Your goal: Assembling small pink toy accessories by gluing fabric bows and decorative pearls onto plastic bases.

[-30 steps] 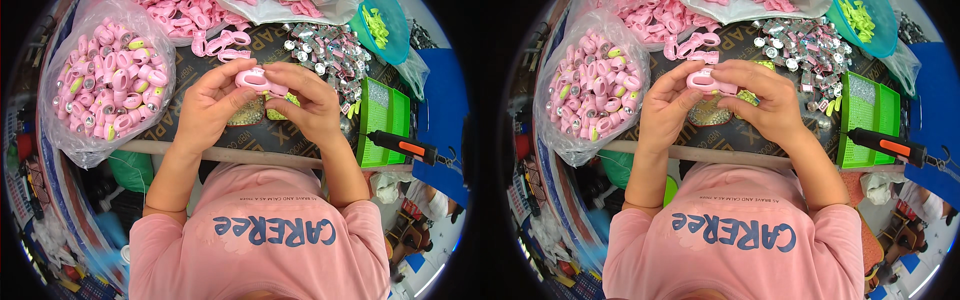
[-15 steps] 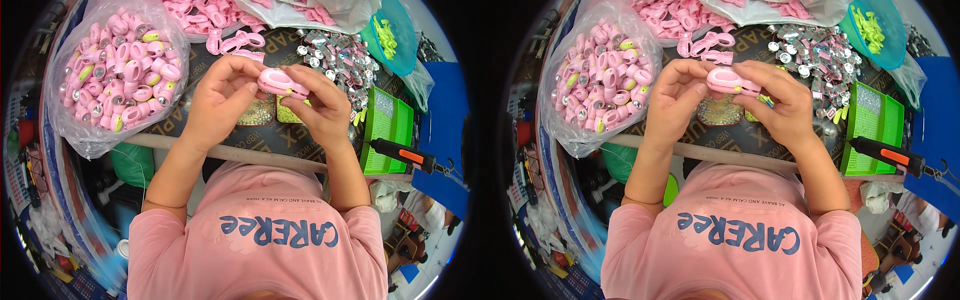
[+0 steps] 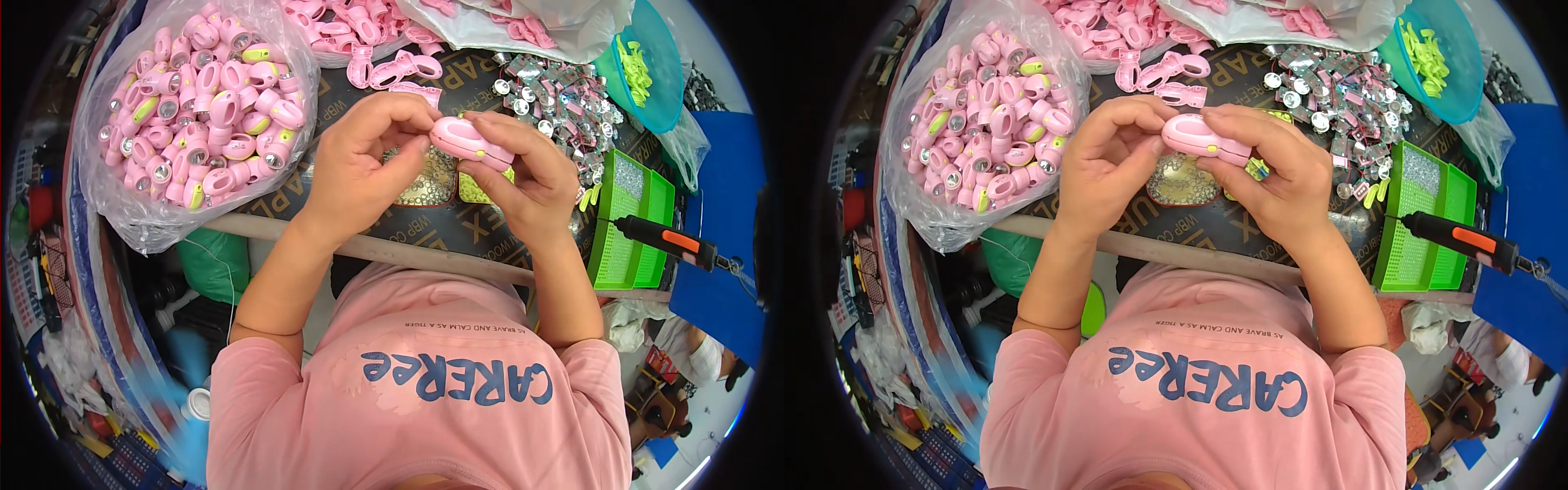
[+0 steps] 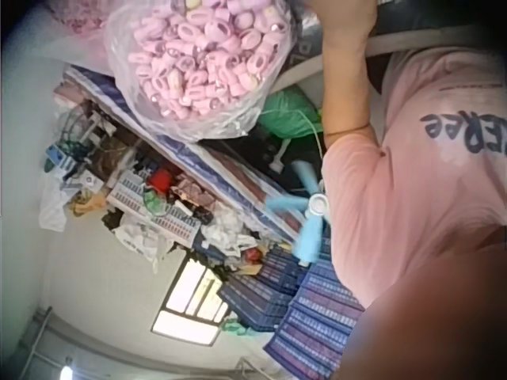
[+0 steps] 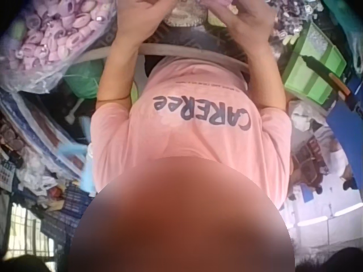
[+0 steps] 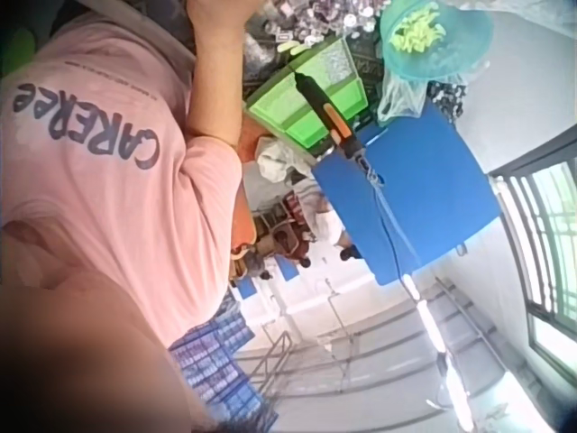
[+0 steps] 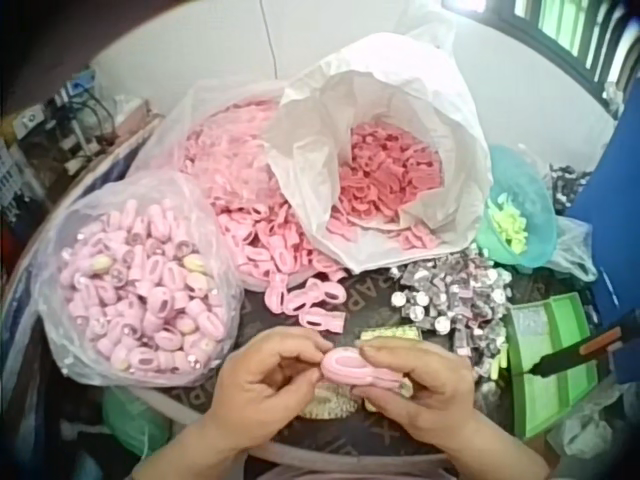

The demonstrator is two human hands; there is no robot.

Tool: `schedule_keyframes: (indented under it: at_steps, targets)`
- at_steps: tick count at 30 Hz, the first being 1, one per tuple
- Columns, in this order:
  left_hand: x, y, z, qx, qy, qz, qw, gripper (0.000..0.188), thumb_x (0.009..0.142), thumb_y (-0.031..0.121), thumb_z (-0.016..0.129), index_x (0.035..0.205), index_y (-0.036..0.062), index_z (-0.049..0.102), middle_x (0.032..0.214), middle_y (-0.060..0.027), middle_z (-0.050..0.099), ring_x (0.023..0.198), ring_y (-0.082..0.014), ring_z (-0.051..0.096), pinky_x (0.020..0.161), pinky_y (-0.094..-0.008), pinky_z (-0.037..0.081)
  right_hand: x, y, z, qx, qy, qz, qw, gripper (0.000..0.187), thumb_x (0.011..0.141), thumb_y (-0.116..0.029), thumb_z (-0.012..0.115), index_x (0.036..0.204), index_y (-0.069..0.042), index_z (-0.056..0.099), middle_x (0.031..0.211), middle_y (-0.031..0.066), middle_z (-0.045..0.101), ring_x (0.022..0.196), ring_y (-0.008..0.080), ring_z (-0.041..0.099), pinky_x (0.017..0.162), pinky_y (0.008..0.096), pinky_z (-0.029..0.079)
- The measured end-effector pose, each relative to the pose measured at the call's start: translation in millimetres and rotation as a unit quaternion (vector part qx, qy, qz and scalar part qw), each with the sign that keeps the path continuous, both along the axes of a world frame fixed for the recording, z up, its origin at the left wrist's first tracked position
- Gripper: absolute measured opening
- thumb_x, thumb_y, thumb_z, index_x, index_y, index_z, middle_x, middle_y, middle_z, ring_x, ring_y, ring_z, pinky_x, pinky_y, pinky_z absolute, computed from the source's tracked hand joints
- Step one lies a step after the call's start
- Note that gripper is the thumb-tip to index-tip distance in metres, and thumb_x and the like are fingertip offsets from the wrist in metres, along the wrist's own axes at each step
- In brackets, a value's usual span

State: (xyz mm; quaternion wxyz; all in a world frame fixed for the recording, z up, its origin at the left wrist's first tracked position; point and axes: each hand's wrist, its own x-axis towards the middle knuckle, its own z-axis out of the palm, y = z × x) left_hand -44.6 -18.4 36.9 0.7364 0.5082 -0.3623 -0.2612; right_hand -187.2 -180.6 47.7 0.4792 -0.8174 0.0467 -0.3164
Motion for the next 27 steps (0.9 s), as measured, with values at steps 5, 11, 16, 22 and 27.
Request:
schedule_keyframes:
  at_steps: [5, 11, 16, 22, 27]
  targets:
    - [20, 14, 3, 0.205, -0.374, 0.046, 0.903, 0.019, 0.083, -0.003, 0.069, 0.101, 0.0018, 0.066, 0.104, -0.0093, 0.068, 0.091, -0.0273, 0.066, 0.082, -0.0362, 0.055, -1, -2, -3, 0.034, -0.006, 0.005, 0.999, 0.045, 0.076, 0.005, 0.085, 0.120, -0.001, 0.073, 0.120, 0.0161, 0.073, 0.112, 0.0249, 0.070, 0.093, 0.0339, 0.057]
    - [9, 17, -25, 0.297, -0.582, -0.011, 0.756, 0.018, 0.076, 0.007, 0.070, 0.094, 0.0055, 0.070, 0.091, -0.0082, 0.062, 0.093, -0.0287, 0.058, 0.084, -0.0394, 0.051, -1, -1, -2, 0.081, -0.004, 0.057, 0.995, 0.048, 0.078, 0.015, 0.078, 0.124, 0.005, 0.068, 0.129, 0.0219, 0.067, 0.121, 0.0310, 0.066, 0.103, 0.0392, 0.054]
    - [8, 10, -25, 0.248, -0.540, 0.027, 0.804, 0.013, 0.079, 0.003, 0.067, 0.092, 0.0045, 0.070, 0.089, -0.0085, 0.063, 0.091, -0.0286, 0.061, 0.080, -0.0397, 0.051, -4, -4, -2, 0.078, -0.004, 0.058, 0.995, 0.049, 0.077, 0.015, 0.078, 0.124, 0.004, 0.068, 0.129, 0.0214, 0.067, 0.123, 0.0314, 0.065, 0.103, 0.0404, 0.054]
    - [6, 8, -2, 0.041, -0.246, 0.081, 0.965, 0.028, 0.082, -0.006, 0.072, 0.107, 0.0037, 0.070, 0.107, -0.0127, 0.071, 0.097, -0.0281, 0.069, 0.085, -0.0360, 0.055, -7, 0, 2, 0.136, -0.005, 0.059, 0.989, 0.050, 0.077, 0.014, 0.079, 0.125, 0.004, 0.068, 0.130, 0.0205, 0.067, 0.123, 0.0318, 0.064, 0.104, 0.0411, 0.054]
    - [6, 8, -1, -0.021, -0.229, 0.059, 0.972, 0.026, 0.083, -0.007, 0.070, 0.106, 0.0038, 0.070, 0.105, -0.0124, 0.071, 0.095, -0.0264, 0.069, 0.084, -0.0349, 0.055, -8, -1, 5, 0.088, 0.004, 0.059, 0.994, 0.050, 0.077, 0.013, 0.079, 0.125, 0.004, 0.069, 0.130, 0.0202, 0.067, 0.123, 0.0318, 0.064, 0.104, 0.0410, 0.054]
